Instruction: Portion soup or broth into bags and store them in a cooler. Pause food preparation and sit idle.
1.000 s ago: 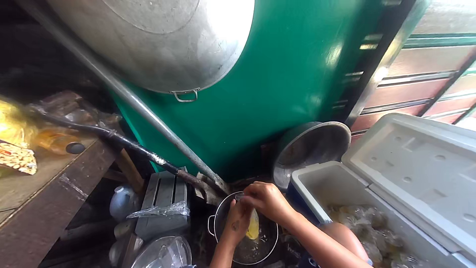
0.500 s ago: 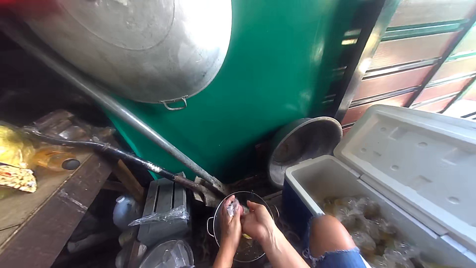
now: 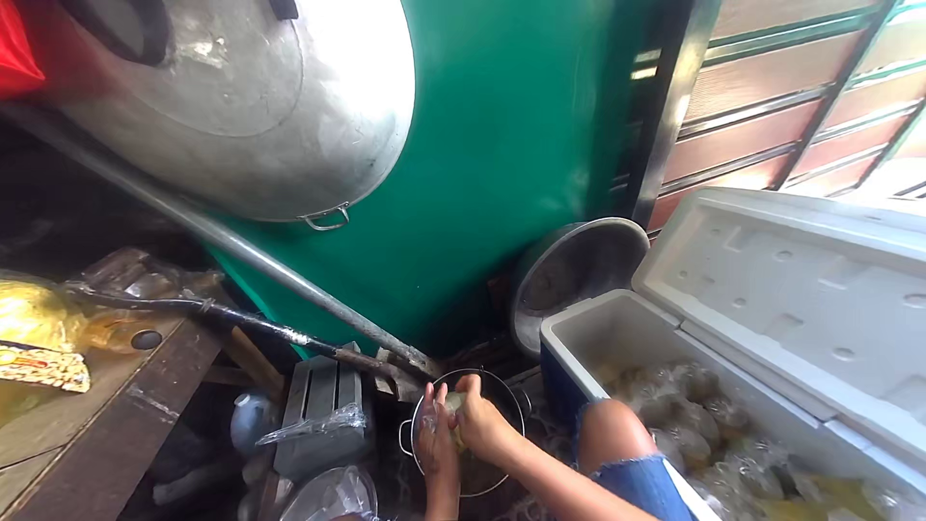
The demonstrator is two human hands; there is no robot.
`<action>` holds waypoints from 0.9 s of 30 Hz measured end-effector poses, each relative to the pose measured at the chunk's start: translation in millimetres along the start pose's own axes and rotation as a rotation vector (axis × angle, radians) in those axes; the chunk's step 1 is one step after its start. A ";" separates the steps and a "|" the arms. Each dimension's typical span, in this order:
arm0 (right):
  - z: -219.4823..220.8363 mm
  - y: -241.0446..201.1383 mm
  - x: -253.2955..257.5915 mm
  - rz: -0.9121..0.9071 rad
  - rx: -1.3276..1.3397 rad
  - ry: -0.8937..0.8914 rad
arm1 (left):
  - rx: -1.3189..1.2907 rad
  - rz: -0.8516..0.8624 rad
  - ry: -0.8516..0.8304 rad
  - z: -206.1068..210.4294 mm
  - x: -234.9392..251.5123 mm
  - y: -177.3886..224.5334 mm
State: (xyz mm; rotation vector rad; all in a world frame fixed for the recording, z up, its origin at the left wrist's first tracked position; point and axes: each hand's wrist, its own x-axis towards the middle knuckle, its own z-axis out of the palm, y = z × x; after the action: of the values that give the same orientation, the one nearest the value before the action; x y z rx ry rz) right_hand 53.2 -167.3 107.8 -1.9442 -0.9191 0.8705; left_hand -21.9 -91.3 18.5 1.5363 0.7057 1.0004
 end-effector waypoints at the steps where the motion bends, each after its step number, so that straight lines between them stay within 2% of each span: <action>1: -11.0 -11.2 -5.4 -0.029 -0.188 -0.046 | 0.074 0.139 -0.045 -1.6 1.7 -0.5; 3: -28.6 -37.7 -18.0 -0.101 -0.492 -0.129 | 0.182 0.373 -0.125 -6.2 6.4 8.2; 4: -34.2 -46.8 -22.0 -0.157 -0.598 -0.151 | 0.211 0.435 -0.145 -7.7 8.5 15.4; 8: -38.5 -38.8 -16.1 -0.441 -0.720 -0.106 | 0.352 0.463 -0.088 -9.6 9.7 30.7; 10: -35.5 -17.4 -7.6 -0.516 -0.714 -0.101 | 0.500 0.332 -0.097 -10.4 3.0 35.9; 12: -28.7 7.8 -3.0 -0.524 -0.700 -0.119 | 0.656 0.105 -0.193 -9.4 -6.1 42.2; 20: 27.9 114.4 -3.9 -0.528 -0.651 -0.157 | 1.012 -0.418 -0.446 -7.6 -43.0 -14.2; 24: 50.9 157.5 0.1 -0.599 -0.587 -0.075 | 1.048 -0.502 -0.442 -3.0 -58.1 -34.5; 27: 62.4 178.0 5.0 -0.637 -0.511 -0.019 | 1.076 -0.477 -0.436 -4.5 -62.6 -49.8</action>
State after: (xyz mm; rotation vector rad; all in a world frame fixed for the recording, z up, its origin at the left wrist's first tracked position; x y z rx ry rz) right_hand 55.0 -214.6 -74.8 -1.8471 -1.7717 0.2918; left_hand -50.8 -132.8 -43.6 2.2165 1.3071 -0.1720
